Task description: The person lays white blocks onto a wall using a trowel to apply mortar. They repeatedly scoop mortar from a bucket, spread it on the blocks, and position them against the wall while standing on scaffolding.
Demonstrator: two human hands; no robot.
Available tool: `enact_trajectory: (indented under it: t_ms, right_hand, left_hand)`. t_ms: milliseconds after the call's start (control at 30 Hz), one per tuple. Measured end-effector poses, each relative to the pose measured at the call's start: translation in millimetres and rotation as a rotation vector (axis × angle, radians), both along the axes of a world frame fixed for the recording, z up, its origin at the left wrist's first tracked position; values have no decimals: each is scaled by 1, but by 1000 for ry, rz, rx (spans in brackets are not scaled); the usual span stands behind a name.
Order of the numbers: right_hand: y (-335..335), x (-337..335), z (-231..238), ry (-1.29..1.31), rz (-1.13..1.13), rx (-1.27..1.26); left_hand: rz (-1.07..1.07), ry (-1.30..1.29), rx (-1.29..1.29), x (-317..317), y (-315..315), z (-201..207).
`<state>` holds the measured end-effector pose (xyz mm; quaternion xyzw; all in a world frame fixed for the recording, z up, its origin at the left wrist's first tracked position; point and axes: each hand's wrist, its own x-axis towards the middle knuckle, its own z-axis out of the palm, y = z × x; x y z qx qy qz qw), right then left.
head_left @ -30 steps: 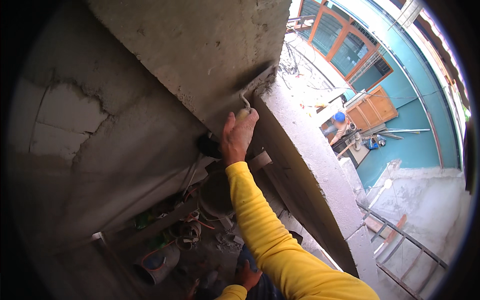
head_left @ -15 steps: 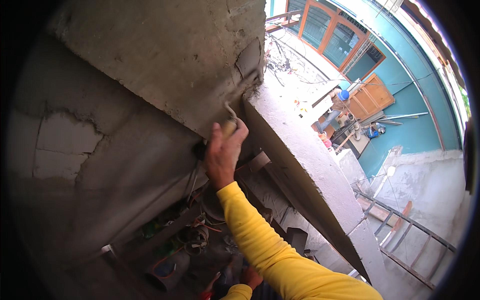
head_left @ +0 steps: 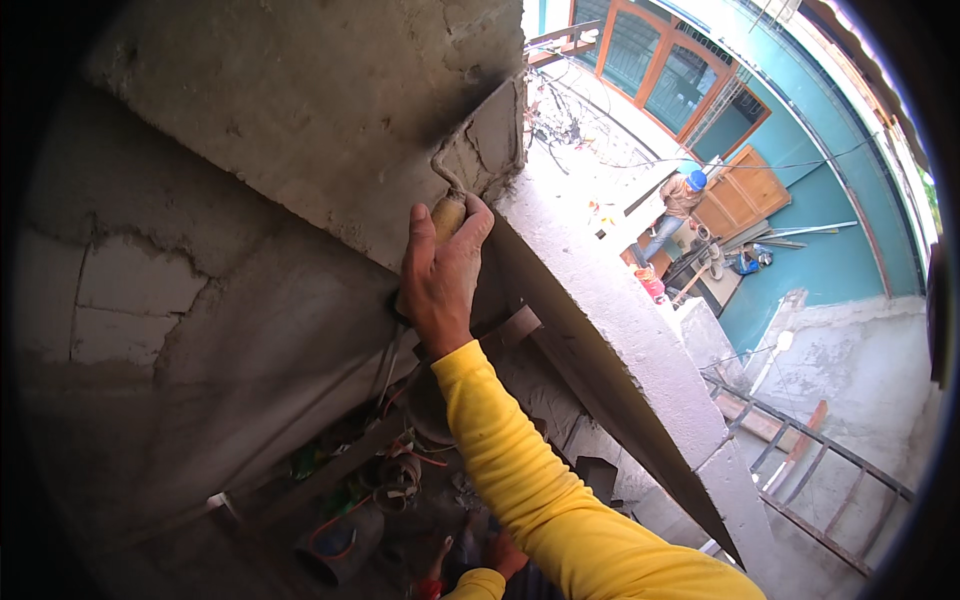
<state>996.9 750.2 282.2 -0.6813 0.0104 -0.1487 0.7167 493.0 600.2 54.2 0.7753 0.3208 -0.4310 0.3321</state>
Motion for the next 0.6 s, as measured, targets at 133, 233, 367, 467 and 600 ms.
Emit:
enact_trajectory:
  t_ms: [133, 233, 367, 467, 600]
  right_hand:
    - [-9, 4, 3, 48, -2, 13]
    - [-3, 8, -9, 100, 35, -88]
    - [16, -36, -43, 69, 56, -195]
    - [0, -48, -50, 55, 22, -165]
    - [-13, -38, -43, 6, 37, -286]
  left_hand:
    - [13, 2, -6, -2, 2, -3]
    - [32, -6, -1, -10, -2, -5]
    - [-25, -117, 35, -18, -3, -10]
    - [-78, -135, 14, -20, -2, -13]
    - [-84, -172, 4, -50, -7, -47]
